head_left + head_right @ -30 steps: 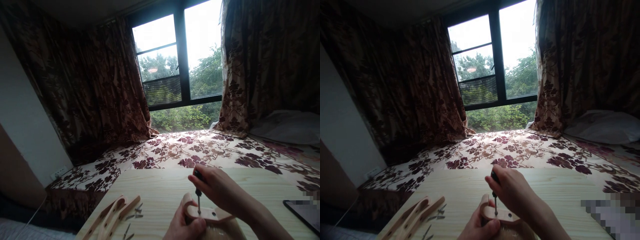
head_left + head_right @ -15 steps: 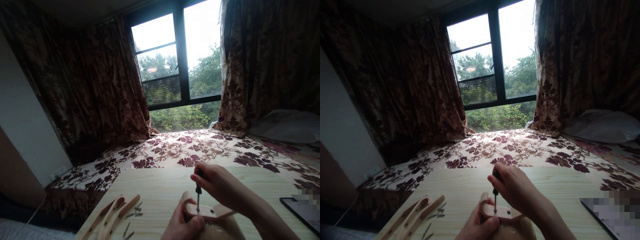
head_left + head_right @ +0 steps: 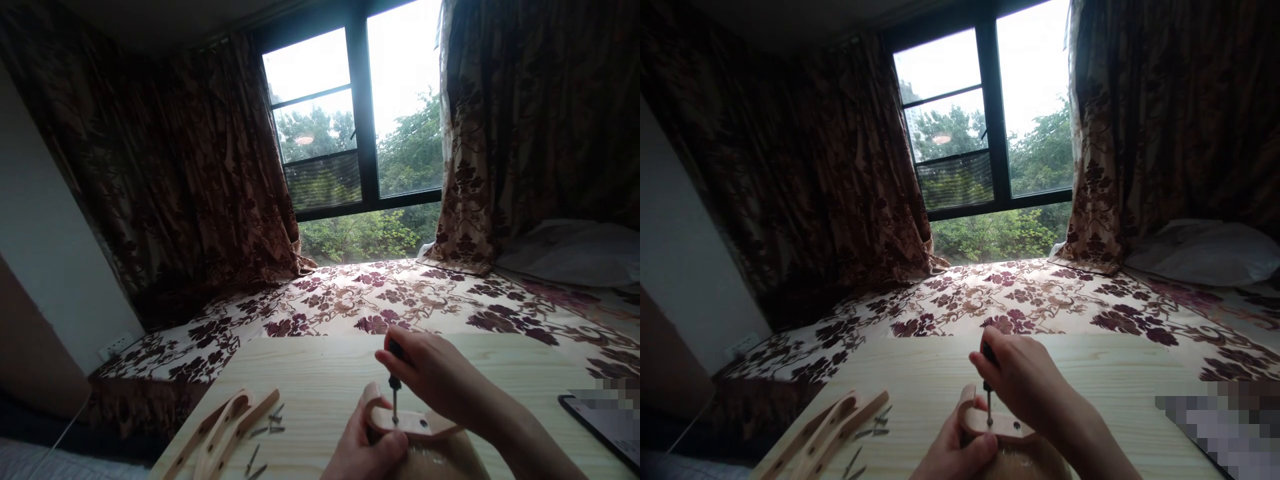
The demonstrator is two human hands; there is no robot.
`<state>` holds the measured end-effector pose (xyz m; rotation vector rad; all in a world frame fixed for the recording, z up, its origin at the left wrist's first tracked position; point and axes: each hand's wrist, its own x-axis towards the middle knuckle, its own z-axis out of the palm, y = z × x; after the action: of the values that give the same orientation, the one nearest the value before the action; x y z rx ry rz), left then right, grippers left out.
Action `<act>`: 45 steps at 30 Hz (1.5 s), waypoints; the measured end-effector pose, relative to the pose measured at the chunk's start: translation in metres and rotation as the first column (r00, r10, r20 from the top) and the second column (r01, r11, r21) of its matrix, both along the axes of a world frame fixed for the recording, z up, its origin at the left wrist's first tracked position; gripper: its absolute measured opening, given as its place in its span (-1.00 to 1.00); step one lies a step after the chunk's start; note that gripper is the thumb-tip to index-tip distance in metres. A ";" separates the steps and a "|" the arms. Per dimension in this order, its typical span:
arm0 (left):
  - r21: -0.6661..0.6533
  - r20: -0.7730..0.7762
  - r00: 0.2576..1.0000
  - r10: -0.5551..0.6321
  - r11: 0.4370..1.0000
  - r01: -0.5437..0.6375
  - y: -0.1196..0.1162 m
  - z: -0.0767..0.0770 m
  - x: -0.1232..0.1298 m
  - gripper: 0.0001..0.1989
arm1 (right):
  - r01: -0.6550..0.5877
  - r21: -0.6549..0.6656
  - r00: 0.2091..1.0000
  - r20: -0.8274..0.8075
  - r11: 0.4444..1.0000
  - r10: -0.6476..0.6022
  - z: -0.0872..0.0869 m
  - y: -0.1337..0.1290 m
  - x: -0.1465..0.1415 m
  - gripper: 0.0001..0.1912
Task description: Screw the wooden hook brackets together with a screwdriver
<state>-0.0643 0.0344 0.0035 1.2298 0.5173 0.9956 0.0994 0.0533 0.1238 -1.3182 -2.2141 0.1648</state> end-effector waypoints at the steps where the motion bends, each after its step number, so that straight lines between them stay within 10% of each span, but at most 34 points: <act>1: 0.000 0.010 1.000 -0.008 1.000 0.008 0.000 0.000 0.000 -0.60 | 0.006 -0.003 1.000 0.009 1.000 -0.006 0.001 0.000 0.000 -0.77; 8: -0.012 0.095 0.995 -0.032 0.999 0.034 0.000 -0.005 0.003 -0.58 | -0.192 -0.109 0.979 -0.092 0.975 0.183 0.006 -0.006 0.008 -0.82; 17: -0.095 0.159 0.987 -0.028 0.995 0.043 -0.003 -0.003 0.005 -0.53 | -0.013 0.003 1.000 -0.010 1.000 0.013 -0.007 0.005 0.001 -0.77; 23: -0.075 0.151 0.988 -0.045 0.996 0.056 0.000 -0.011 0.005 -0.53 | -0.171 -0.057 0.983 -0.076 0.984 0.167 0.002 -0.004 0.005 -0.93; 32: -0.022 0.074 0.997 -0.038 0.999 0.040 0.000 -0.002 0.001 -0.53 | -0.001 -0.021 0.999 -0.034 1.000 0.000 -0.008 0.004 0.000 -0.83; 45: -0.069 -0.074 0.994 0.080 0.994 -0.085 -0.010 0.009 0.003 -0.58 | -0.113 -0.051 0.992 -0.060 0.992 0.110 0.003 0.000 0.008 -0.82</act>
<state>-0.0609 0.0245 0.0122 1.1897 0.6591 0.9973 0.1076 0.0533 0.1263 -1.2033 -2.2501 0.3018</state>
